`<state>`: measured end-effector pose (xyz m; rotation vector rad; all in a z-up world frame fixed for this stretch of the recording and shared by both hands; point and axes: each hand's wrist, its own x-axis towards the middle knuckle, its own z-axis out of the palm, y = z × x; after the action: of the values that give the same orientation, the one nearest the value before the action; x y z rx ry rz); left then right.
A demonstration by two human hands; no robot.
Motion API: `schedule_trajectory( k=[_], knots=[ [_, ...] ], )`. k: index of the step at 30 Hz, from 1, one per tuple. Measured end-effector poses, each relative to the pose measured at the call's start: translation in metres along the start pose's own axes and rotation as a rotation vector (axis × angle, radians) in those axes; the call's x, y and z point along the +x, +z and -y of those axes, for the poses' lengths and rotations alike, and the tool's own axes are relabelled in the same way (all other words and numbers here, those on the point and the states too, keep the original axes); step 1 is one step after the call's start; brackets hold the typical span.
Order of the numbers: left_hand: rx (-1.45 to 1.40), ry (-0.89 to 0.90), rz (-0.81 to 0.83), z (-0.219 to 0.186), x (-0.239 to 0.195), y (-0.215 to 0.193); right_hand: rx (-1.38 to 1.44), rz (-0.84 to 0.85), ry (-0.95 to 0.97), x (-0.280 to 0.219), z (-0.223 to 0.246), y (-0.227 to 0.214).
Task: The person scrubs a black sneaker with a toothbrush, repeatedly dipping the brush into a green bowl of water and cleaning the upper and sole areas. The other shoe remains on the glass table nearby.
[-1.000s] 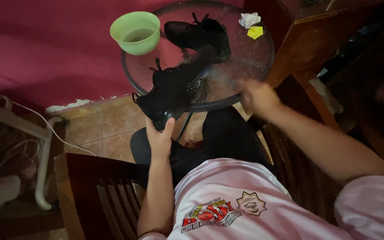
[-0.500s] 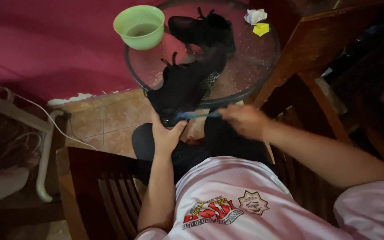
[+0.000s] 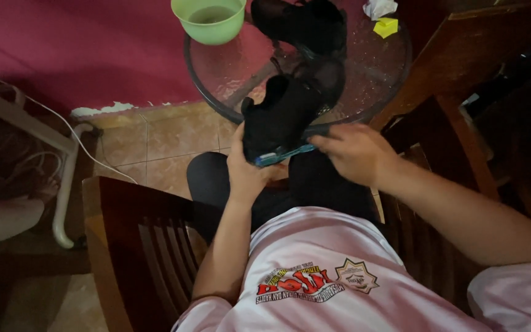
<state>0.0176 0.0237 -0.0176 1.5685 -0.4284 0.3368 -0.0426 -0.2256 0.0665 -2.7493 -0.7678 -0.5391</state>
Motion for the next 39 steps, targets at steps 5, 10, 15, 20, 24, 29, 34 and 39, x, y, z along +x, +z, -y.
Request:
schedule_trajectory(
  k=[5, 10, 15, 20, 24, 29, 34, 39],
  knots=[
    [0.032, 0.136, -0.079, 0.046, 0.003, -0.004, 0.073, 0.08, 0.1, -0.008, -0.057, -0.016],
    [-0.042, 0.177, -0.101, 0.045, 0.004, -0.002, 0.087, 0.063, 0.145, -0.01, -0.042, -0.012],
    [-0.159, 0.194, 0.025, 0.037, 0.002, 0.0, 0.141, -0.1, -0.019, -0.005, 0.0, 0.006],
    [-0.238, 0.125, 0.083, 0.018, 0.005, -0.003, 0.152, 0.051, 0.117, -0.003, -0.044, -0.006],
    [-0.078, 0.13, 0.02, 0.003, 0.002, 0.0, 0.309, -0.133, -0.06, -0.005, -0.052, -0.008],
    [0.033, 0.236, -0.026, 0.016, -0.005, 0.007, -0.071, -0.149, -0.101, -0.008, -0.017, 0.003],
    [0.075, 0.314, -0.089, 0.034, -0.008, 0.009, -0.113, -0.019, -0.071, -0.001, -0.018, -0.015],
    [0.087, 0.336, -0.049, 0.019, -0.001, 0.006, 0.14, -0.122, -0.097, -0.016, -0.079, -0.003]
  ],
)
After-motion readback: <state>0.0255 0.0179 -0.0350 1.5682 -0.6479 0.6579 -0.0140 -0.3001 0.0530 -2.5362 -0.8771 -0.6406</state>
